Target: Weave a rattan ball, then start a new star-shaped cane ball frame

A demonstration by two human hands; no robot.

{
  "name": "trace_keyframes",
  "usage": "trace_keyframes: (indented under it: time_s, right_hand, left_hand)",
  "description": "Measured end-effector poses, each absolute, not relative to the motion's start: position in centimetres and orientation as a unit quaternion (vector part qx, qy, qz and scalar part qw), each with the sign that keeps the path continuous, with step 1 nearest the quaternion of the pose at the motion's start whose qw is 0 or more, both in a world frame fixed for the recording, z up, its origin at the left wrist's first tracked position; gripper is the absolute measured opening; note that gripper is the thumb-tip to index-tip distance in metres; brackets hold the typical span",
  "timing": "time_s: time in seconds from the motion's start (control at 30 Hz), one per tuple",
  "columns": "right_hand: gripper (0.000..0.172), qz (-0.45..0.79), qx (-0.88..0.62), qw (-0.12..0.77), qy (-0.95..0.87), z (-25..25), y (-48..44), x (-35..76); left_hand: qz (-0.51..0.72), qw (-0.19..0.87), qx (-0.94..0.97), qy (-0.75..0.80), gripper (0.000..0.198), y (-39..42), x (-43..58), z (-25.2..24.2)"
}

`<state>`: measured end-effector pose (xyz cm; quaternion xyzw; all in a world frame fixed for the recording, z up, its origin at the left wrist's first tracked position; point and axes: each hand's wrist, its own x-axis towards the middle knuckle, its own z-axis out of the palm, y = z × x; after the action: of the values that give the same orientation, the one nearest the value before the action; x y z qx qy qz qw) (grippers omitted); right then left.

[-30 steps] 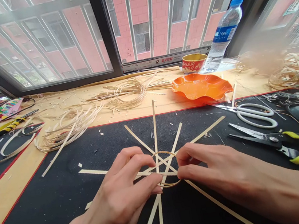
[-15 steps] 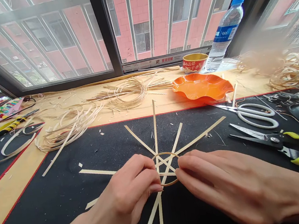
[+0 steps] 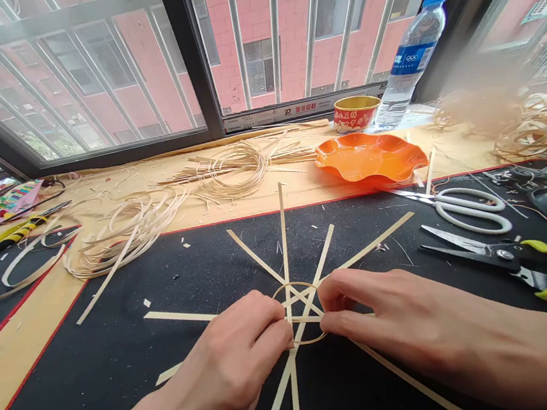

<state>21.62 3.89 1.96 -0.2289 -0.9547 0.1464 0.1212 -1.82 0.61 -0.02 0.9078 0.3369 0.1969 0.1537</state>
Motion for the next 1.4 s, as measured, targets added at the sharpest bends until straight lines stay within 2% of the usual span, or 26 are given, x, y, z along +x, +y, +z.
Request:
trace_keyframes:
  time_s: [0.23,0.6,1.0,1.17,1.23,1.3,1.4]
  right_hand:
    - [0.024,0.158,-0.252,0.127,-0.946,1.6,3.7,21.5]
    - [0.024,0.137,-0.217,0.096,-0.962,0.7,4.1,21.3]
    - [0.024,0.097,-0.201,0.104,-0.969,0.7,4.2,21.5]
    - [0.022,0.075,-0.243,0.11,-0.961,0.8,4.3,21.8]
    - [0.018,0.093,-0.27,0.141,-0.948,0.5,4.5,21.8]
    - [0.016,0.129,-0.297,0.227,-0.919,0.2,4.9,21.9]
    - [0.016,0.285,-0.353,0.375,-0.808,0.3,5.7,21.9]
  left_hand:
    - [0.204,0.166,0.899,0.349,0.028,0.7,-2.1,-0.6]
    - [0.232,0.206,0.881,0.356,0.023,1.0,-1.7,-0.5]
    - [0.22,0.178,0.898,0.338,0.025,1.2,-1.7,-0.3]
    - [0.296,0.117,0.88,0.354,0.021,1.2,-1.6,-0.1]
    - [0.336,0.089,0.864,0.364,0.025,1.2,-1.6,-0.1]
    - [0.361,0.062,0.851,0.377,0.035,1.2,-1.6,-0.1]
    - [0.395,0.05,0.828,0.395,0.051,1.1,-1.6,-0.1]
